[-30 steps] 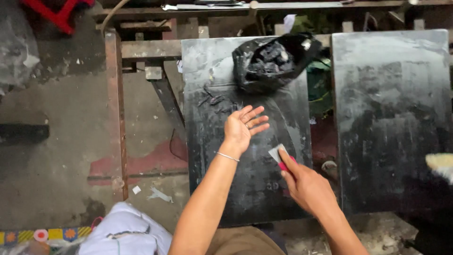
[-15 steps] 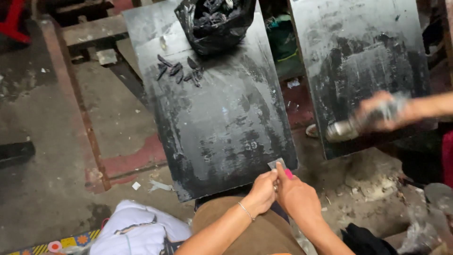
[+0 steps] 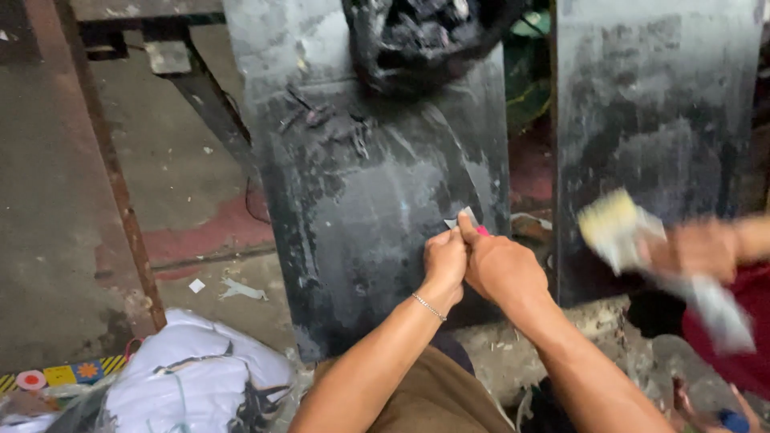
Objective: The person is using a hand scraper to remove residue from a series of flat boards on a production line.
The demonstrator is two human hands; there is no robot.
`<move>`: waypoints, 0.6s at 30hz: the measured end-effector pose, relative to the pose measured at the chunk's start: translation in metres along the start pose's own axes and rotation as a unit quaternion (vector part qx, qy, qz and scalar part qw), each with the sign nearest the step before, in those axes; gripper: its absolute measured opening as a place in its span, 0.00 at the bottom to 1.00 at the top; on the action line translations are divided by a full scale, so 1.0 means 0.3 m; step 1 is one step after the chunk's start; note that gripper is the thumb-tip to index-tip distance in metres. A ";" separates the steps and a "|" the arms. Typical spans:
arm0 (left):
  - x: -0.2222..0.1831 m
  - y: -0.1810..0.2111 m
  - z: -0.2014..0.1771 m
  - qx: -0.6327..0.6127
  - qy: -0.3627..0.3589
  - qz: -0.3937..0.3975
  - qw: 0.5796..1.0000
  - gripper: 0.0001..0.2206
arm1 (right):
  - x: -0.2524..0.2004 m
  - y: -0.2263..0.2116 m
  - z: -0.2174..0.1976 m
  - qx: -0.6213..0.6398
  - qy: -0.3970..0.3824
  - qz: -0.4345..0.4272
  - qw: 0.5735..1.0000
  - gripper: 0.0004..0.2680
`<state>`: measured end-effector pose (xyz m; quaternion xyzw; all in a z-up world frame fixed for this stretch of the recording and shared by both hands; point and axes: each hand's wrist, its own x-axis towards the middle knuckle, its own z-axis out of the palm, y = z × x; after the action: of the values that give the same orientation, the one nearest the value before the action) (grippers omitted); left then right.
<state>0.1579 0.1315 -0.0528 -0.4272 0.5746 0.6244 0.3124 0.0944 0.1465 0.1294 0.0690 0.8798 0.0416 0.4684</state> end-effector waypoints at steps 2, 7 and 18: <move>0.059 0.113 -0.012 0.013 0.004 0.004 1.000 0.14 | 0.049 -0.049 -0.095 -0.030 0.017 -0.006 0.999 0.16; 0.349 0.299 0.006 -0.159 -0.013 0.114 0.980 0.14 | 0.251 -0.099 -0.257 -0.005 0.055 -0.031 0.998 0.18; 0.154 0.514 -0.311 -0.304 -0.090 0.162 0.935 0.17 | -0.096 -0.047 -0.071 0.147 0.118 -0.142 0.972 0.23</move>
<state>0.0179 0.0128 -0.0221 -0.3450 0.3886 0.8469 0.1124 0.0913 0.1277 0.1629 0.0055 0.9260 -0.1471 0.3476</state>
